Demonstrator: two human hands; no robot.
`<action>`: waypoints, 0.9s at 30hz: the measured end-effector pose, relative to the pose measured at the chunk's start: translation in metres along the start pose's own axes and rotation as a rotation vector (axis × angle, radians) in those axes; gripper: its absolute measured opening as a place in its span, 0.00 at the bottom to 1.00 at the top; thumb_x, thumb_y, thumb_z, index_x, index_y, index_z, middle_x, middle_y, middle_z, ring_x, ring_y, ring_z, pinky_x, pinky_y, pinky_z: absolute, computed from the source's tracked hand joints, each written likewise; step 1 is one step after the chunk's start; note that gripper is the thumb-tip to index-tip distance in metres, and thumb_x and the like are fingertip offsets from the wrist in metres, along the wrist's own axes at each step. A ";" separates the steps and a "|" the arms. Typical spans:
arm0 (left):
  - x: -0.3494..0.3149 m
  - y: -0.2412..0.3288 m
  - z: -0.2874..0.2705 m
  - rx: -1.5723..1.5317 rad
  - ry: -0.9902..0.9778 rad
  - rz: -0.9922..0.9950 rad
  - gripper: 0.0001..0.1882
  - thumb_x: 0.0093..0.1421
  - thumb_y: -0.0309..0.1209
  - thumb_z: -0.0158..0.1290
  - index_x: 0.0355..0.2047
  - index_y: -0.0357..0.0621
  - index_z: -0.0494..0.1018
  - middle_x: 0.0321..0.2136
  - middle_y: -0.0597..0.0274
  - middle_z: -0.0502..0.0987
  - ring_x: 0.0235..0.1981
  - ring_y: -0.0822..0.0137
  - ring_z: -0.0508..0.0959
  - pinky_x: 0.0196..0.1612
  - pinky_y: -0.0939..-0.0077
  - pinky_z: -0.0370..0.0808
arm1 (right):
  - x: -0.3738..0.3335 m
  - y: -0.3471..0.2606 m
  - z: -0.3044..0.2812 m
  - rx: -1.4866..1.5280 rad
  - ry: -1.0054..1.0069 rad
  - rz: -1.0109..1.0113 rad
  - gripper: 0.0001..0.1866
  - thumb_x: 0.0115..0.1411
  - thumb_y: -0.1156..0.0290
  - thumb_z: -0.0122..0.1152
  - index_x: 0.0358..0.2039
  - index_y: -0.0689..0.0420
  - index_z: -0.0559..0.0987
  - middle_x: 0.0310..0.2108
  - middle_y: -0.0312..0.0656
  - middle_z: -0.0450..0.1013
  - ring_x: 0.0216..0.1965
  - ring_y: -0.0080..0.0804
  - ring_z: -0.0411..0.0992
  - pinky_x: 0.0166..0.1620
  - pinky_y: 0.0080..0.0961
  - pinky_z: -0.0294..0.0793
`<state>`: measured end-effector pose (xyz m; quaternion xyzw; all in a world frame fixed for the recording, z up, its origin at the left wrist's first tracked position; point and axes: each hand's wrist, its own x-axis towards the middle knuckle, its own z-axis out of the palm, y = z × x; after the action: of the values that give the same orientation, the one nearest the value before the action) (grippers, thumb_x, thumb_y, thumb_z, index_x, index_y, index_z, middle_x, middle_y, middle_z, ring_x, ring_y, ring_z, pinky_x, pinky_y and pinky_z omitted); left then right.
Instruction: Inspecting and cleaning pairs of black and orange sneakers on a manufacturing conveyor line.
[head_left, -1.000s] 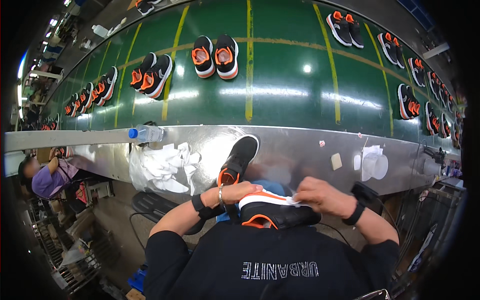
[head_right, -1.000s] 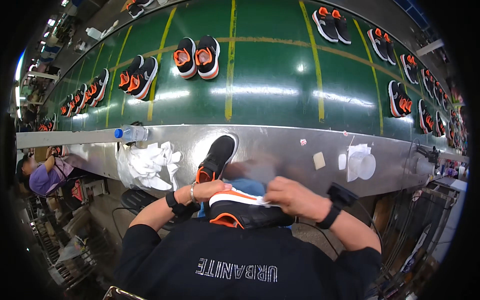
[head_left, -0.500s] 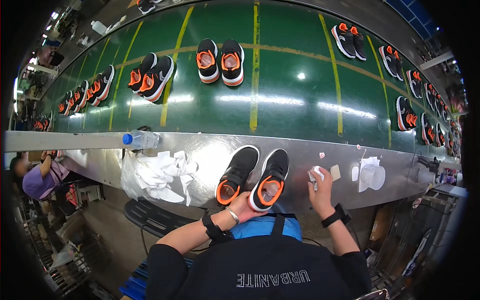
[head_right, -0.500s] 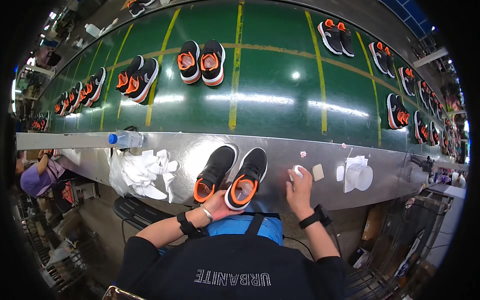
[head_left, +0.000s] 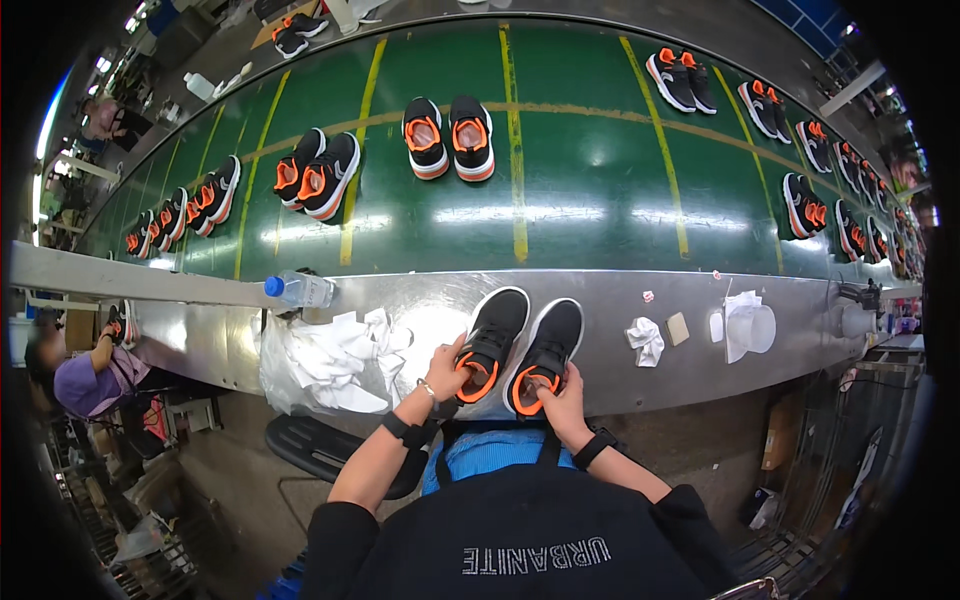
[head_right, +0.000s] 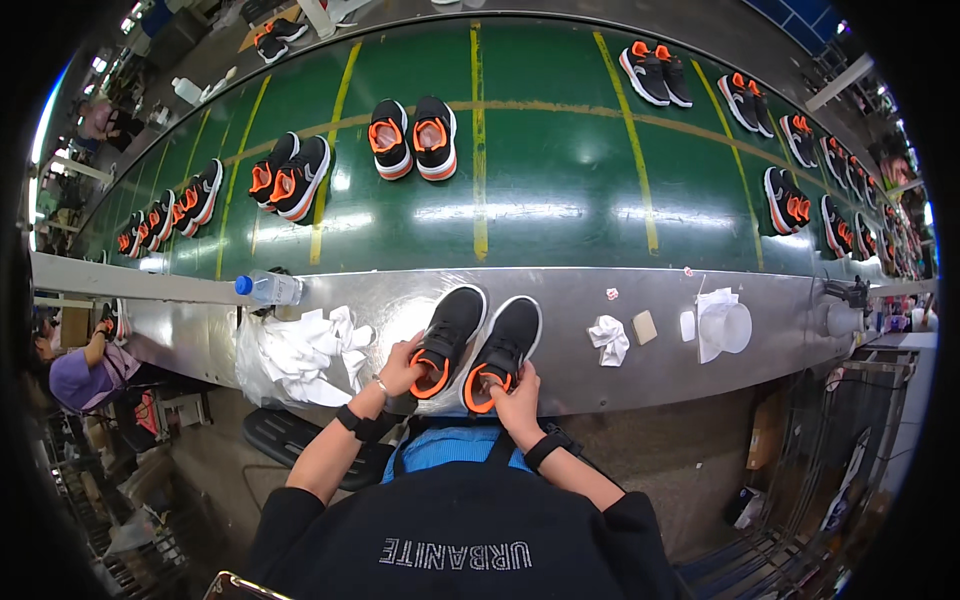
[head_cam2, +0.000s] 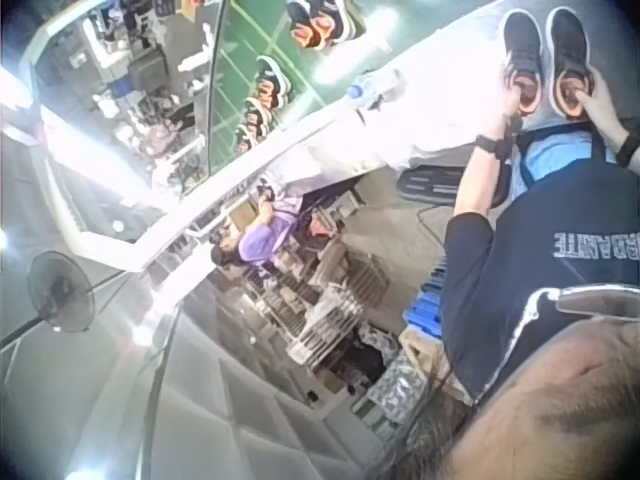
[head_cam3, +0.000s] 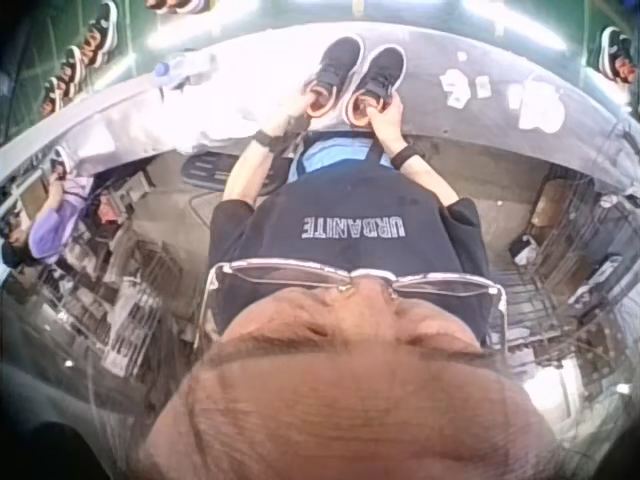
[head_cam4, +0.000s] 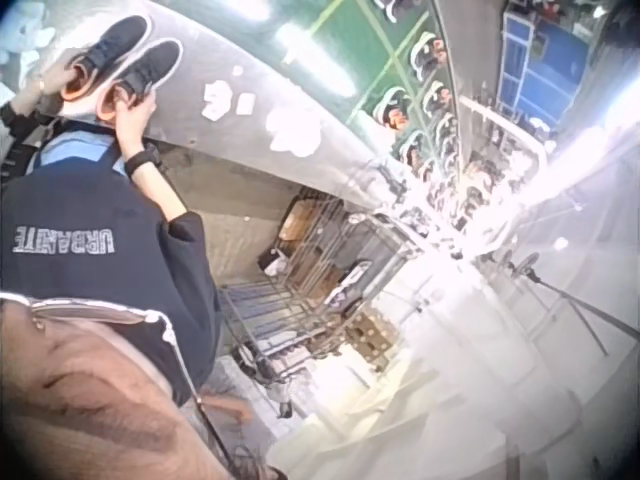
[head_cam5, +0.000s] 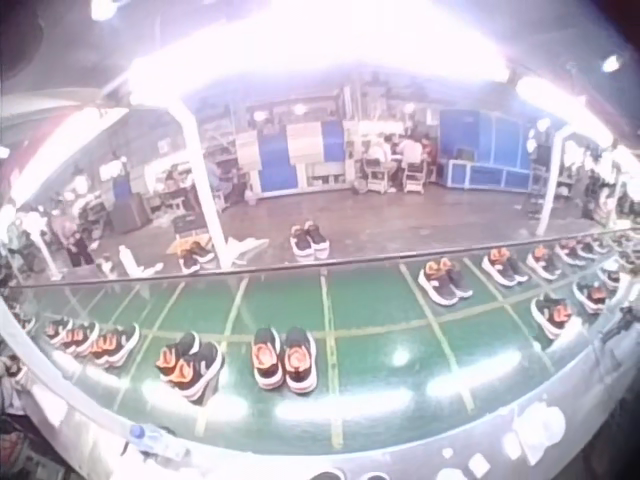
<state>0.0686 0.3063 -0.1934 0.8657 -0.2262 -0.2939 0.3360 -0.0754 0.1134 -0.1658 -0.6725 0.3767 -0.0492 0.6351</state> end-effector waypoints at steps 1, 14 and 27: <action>0.004 0.020 -0.003 0.000 -0.013 0.019 0.29 0.45 0.24 0.49 0.50 0.35 0.59 0.33 0.51 0.70 0.38 0.58 0.70 0.43 0.74 0.68 | 0.003 0.012 -0.005 0.001 0.022 -0.002 0.32 0.47 0.82 0.55 0.53 0.68 0.54 0.42 0.43 0.65 0.42 0.28 0.66 0.47 0.21 0.65; -0.038 0.082 -0.016 -0.419 0.315 0.229 0.31 0.44 0.19 0.49 0.52 0.37 0.59 0.40 0.54 0.69 0.40 0.66 0.70 0.46 0.77 0.65 | -0.022 -0.065 -0.050 0.060 -0.154 -0.360 0.42 0.44 0.80 0.58 0.59 0.60 0.48 0.48 0.49 0.58 0.50 0.38 0.60 0.52 0.28 0.59; -0.012 0.066 0.003 -0.138 0.246 -0.001 0.26 0.55 0.35 0.49 0.52 0.38 0.60 0.34 0.48 0.68 0.38 0.57 0.69 0.42 0.70 0.66 | 0.032 -0.041 -0.064 -0.449 -0.162 -0.477 0.54 0.35 0.60 0.70 0.57 0.64 0.49 0.43 0.52 0.58 0.47 0.45 0.58 0.51 0.33 0.58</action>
<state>0.0449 0.2678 -0.1438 0.8702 -0.1620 -0.2008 0.4198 -0.0695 0.0395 -0.1301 -0.8666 0.1586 -0.0586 0.4694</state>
